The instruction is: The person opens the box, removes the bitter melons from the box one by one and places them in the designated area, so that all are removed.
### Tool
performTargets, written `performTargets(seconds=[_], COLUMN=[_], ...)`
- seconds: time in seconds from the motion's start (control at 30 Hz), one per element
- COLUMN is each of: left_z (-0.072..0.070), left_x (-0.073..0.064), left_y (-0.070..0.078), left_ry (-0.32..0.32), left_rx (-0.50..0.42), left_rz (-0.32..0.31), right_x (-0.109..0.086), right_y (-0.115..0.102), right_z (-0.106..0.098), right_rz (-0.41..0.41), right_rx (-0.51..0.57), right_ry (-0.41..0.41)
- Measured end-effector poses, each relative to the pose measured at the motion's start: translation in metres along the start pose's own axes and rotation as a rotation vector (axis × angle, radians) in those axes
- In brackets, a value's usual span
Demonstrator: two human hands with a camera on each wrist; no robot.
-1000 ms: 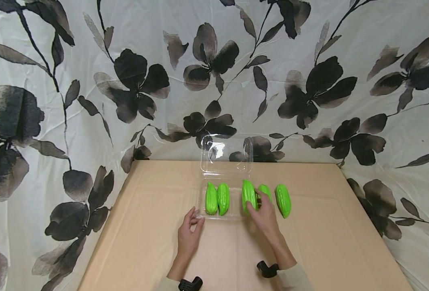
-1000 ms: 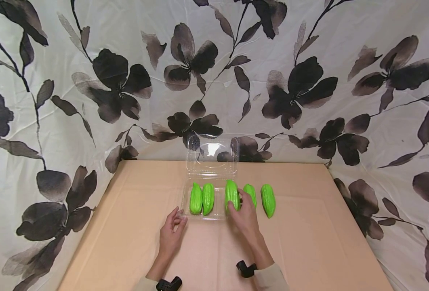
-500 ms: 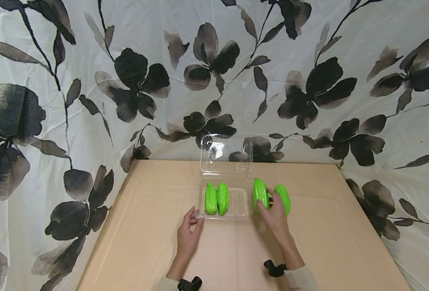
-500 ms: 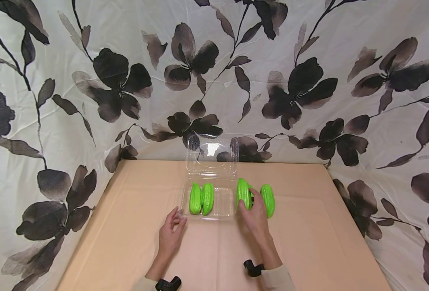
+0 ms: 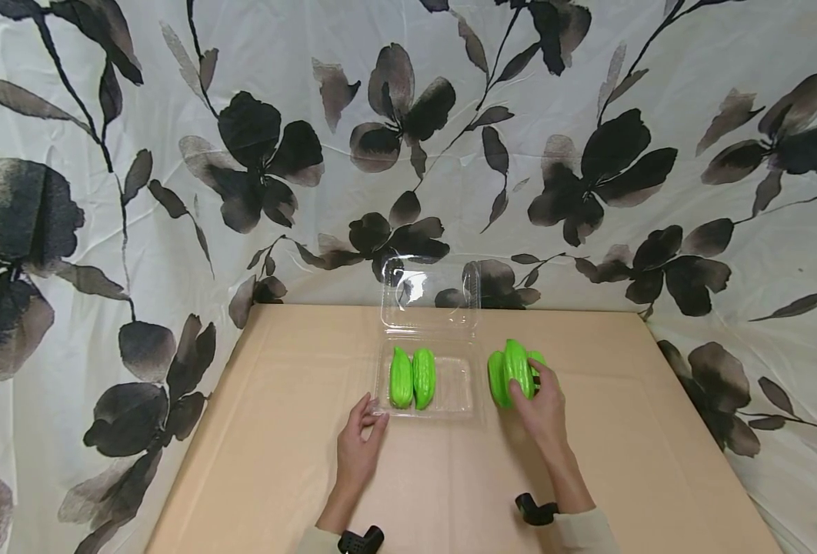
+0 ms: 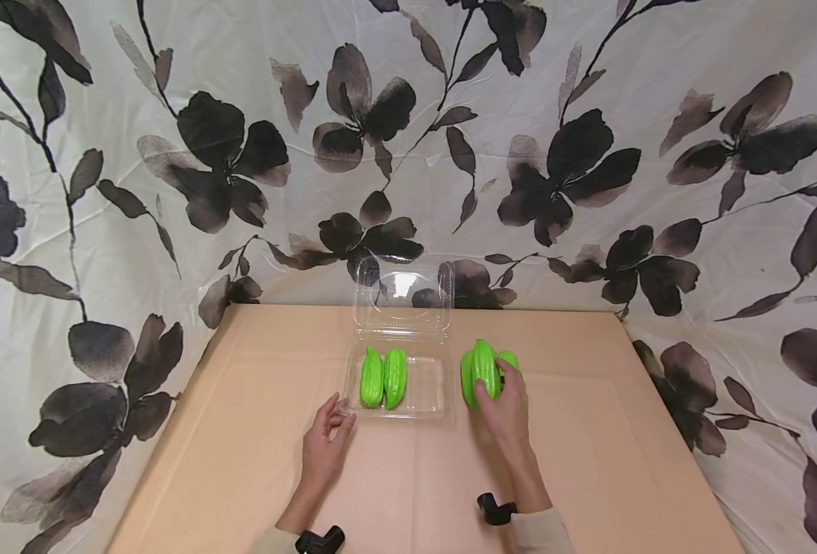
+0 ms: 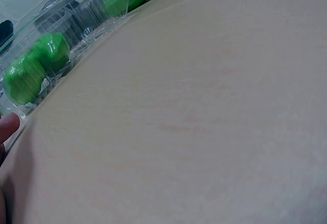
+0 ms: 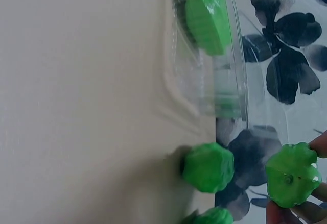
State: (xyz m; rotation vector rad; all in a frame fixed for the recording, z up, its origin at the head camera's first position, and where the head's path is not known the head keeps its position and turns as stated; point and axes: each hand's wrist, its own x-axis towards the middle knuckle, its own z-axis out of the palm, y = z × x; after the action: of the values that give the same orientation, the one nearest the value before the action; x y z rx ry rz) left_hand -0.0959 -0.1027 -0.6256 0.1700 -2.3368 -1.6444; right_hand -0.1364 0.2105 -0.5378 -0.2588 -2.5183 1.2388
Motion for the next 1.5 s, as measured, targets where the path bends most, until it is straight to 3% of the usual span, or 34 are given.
performTargets(seconds=[0.33, 1.5], left_z=[-0.001, 0.000], left_x=[0.000, 0.000], left_y=[0.000, 0.001], left_ry=[0.001, -0.001], left_rx=[-0.005, -0.011], left_rz=[-0.005, -0.012], right_x=[0.004, 0.014], right_y=[0.016, 0.060], right_z=[-0.013, -0.043], right_rz=[0.058, 0.139], right_rx=[-0.001, -0.075], right_ry=[0.005, 0.078])
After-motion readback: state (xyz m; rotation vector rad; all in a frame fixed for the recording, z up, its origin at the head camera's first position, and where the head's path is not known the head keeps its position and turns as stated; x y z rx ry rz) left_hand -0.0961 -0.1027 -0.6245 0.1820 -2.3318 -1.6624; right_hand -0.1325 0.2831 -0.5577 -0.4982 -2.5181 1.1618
